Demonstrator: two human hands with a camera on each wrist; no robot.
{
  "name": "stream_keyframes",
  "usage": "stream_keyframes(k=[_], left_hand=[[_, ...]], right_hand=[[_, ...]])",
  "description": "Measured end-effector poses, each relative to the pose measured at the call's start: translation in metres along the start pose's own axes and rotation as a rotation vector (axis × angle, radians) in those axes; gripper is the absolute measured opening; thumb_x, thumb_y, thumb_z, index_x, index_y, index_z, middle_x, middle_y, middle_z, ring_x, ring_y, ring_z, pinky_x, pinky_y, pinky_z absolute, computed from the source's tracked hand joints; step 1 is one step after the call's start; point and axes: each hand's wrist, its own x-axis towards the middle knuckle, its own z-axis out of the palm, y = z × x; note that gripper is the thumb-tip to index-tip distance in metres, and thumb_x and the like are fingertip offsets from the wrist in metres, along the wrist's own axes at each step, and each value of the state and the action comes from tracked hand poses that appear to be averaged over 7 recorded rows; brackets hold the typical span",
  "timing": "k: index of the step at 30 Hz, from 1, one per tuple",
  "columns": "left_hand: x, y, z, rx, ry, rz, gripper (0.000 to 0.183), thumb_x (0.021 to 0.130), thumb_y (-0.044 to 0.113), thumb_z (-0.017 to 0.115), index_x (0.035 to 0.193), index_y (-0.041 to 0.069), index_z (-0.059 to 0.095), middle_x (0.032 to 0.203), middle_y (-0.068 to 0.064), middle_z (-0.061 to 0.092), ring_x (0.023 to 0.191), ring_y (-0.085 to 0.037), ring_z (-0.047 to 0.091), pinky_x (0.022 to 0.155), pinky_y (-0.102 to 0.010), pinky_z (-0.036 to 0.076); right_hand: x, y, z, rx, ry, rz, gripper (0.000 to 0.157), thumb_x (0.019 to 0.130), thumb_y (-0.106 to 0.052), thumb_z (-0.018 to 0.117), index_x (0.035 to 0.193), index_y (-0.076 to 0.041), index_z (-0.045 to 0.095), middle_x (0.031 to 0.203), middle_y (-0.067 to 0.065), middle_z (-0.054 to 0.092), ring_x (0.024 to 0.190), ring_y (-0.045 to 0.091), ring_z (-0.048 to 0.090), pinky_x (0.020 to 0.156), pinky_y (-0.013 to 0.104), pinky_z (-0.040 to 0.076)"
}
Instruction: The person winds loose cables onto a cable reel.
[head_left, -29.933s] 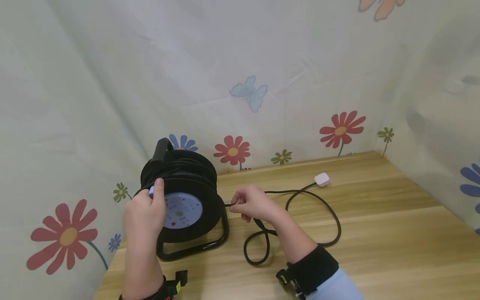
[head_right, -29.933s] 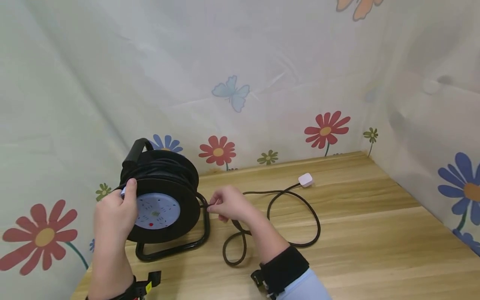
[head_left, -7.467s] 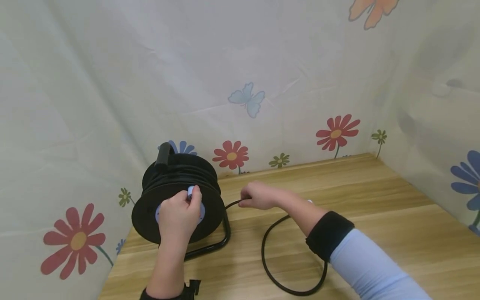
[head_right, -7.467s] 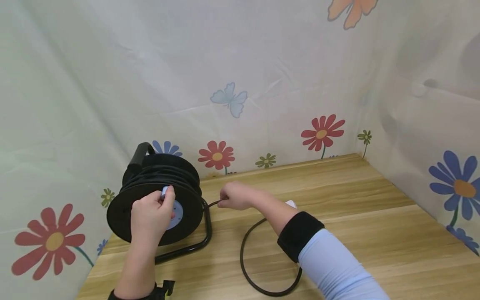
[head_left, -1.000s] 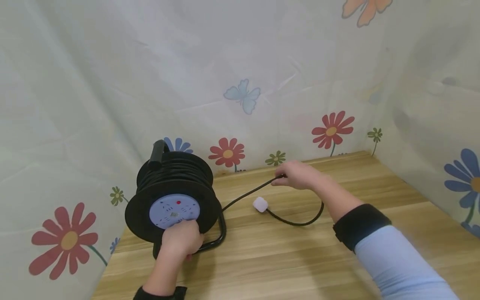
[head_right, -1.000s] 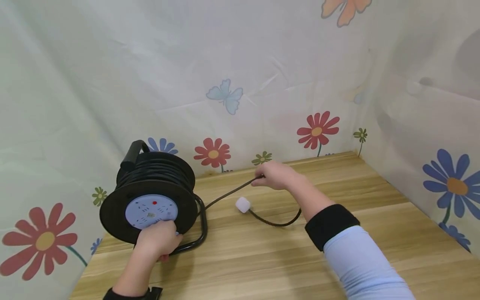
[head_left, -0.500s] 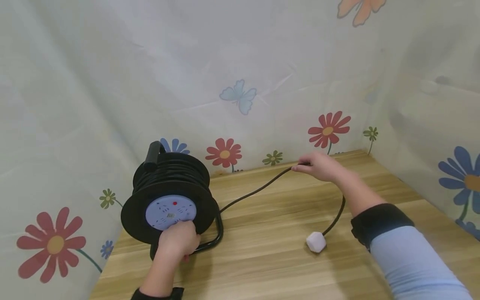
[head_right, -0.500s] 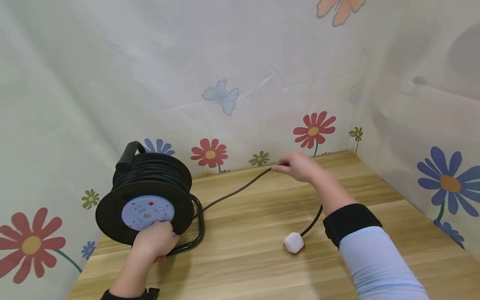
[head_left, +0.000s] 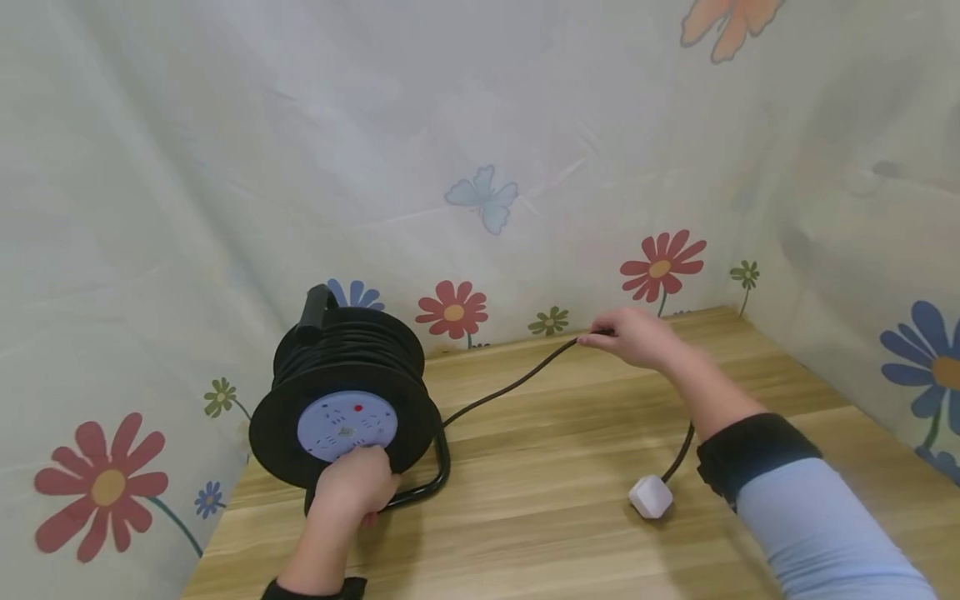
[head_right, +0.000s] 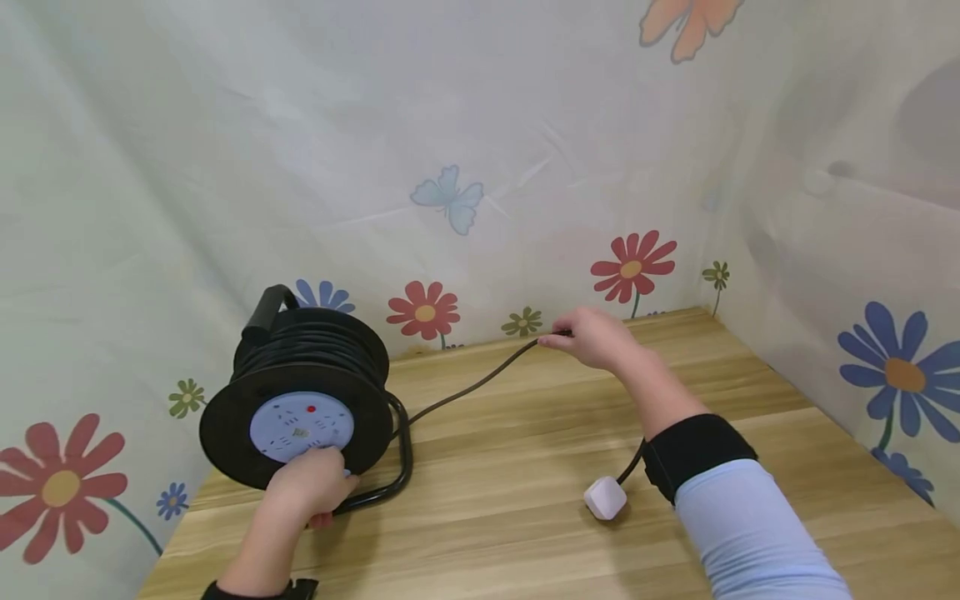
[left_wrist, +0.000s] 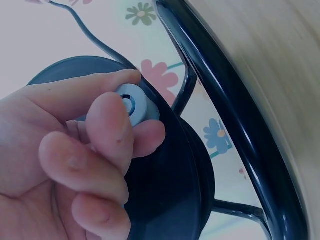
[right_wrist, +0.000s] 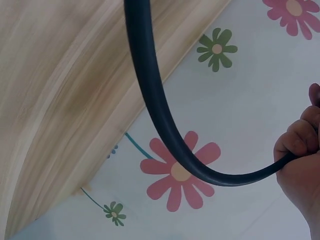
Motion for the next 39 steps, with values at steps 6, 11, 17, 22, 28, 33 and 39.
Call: stream_keyframes(k=[6, 11, 17, 22, 28, 33, 39], left_hand=[[0.001, -0.016, 0.004, -0.042, -0.033, -0.012, 0.034, 0.097, 0.033, 0.066, 0.072, 0.011, 0.060, 0.060, -0.004, 0.061, 0.038, -0.015, 0.059, 0.059, -0.035, 0.051], [0.000, -0.030, 0.006, -0.075, -0.026, -0.007, 0.030, 0.096, 0.028, 0.065, 0.073, 0.009, 0.060, 0.066, -0.007, 0.064, 0.042, -0.019, 0.063, 0.063, -0.034, 0.053], [-0.005, -0.045, 0.007, -0.162, 0.016, -0.045, 0.023, 0.090, 0.022, 0.065, 0.079, 0.003, 0.060, 0.067, -0.007, 0.061, 0.039, -0.017, 0.061, 0.057, -0.032, 0.053], [-0.012, -0.054, 0.003, -0.203, 0.020, -0.054, 0.021, 0.089, 0.020, 0.062, 0.079, 0.002, 0.059, 0.055, -0.006, 0.060, 0.037, -0.016, 0.059, 0.050, -0.033, 0.051], [-0.014, -0.069, -0.003, -0.265, 0.016, -0.087, 0.022, 0.088, 0.019, 0.064, 0.074, 0.001, 0.061, 0.046, -0.004, 0.059, 0.040, -0.018, 0.060, 0.043, -0.035, 0.048], [-0.018, -0.079, -0.011, -0.298, 0.046, -0.119, 0.022, 0.086, 0.018, 0.067, 0.074, 0.000, 0.061, 0.047, -0.004, 0.059, 0.042, -0.019, 0.060, 0.043, -0.034, 0.048], [-0.025, -0.085, -0.025, -0.334, 0.029, -0.157, 0.025, 0.089, 0.017, 0.069, 0.078, -0.004, 0.062, 0.051, -0.006, 0.061, 0.045, -0.019, 0.061, 0.048, -0.035, 0.051]], right_hand=[[0.004, -0.009, 0.007, -0.025, 0.022, -0.010, 0.028, 0.099, -0.041, 0.067, 0.084, -0.016, 0.069, 0.071, -0.002, 0.058, 0.066, 0.018, 0.051, 0.062, 0.036, 0.041], [0.009, -0.019, 0.012, -0.028, 0.016, -0.029, 0.028, 0.098, -0.042, 0.068, 0.085, -0.017, 0.071, 0.073, -0.003, 0.061, 0.067, 0.018, 0.053, 0.064, 0.037, 0.043], [0.013, -0.032, 0.016, -0.050, -0.010, -0.045, 0.026, 0.097, -0.043, 0.069, 0.092, -0.018, 0.075, 0.078, -0.006, 0.065, 0.071, 0.017, 0.056, 0.067, 0.037, 0.045], [0.017, -0.043, 0.021, -0.067, -0.017, -0.074, 0.025, 0.097, -0.042, 0.069, 0.088, -0.019, 0.074, 0.072, -0.007, 0.062, 0.067, 0.016, 0.053, 0.064, 0.036, 0.043], [0.022, -0.054, 0.031, -0.081, -0.008, -0.092, 0.023, 0.097, -0.041, 0.069, 0.090, -0.019, 0.075, 0.075, -0.008, 0.063, 0.067, 0.014, 0.054, 0.063, 0.035, 0.043], [0.027, -0.063, 0.040, -0.086, -0.019, -0.091, 0.024, 0.097, -0.043, 0.068, 0.095, -0.020, 0.077, 0.081, -0.008, 0.068, 0.072, 0.013, 0.058, 0.067, 0.036, 0.046], [0.033, -0.078, 0.045, -0.070, -0.031, -0.118, 0.021, 0.097, -0.041, 0.069, 0.091, -0.022, 0.077, 0.075, -0.011, 0.064, 0.068, 0.013, 0.056, 0.064, 0.035, 0.044]])
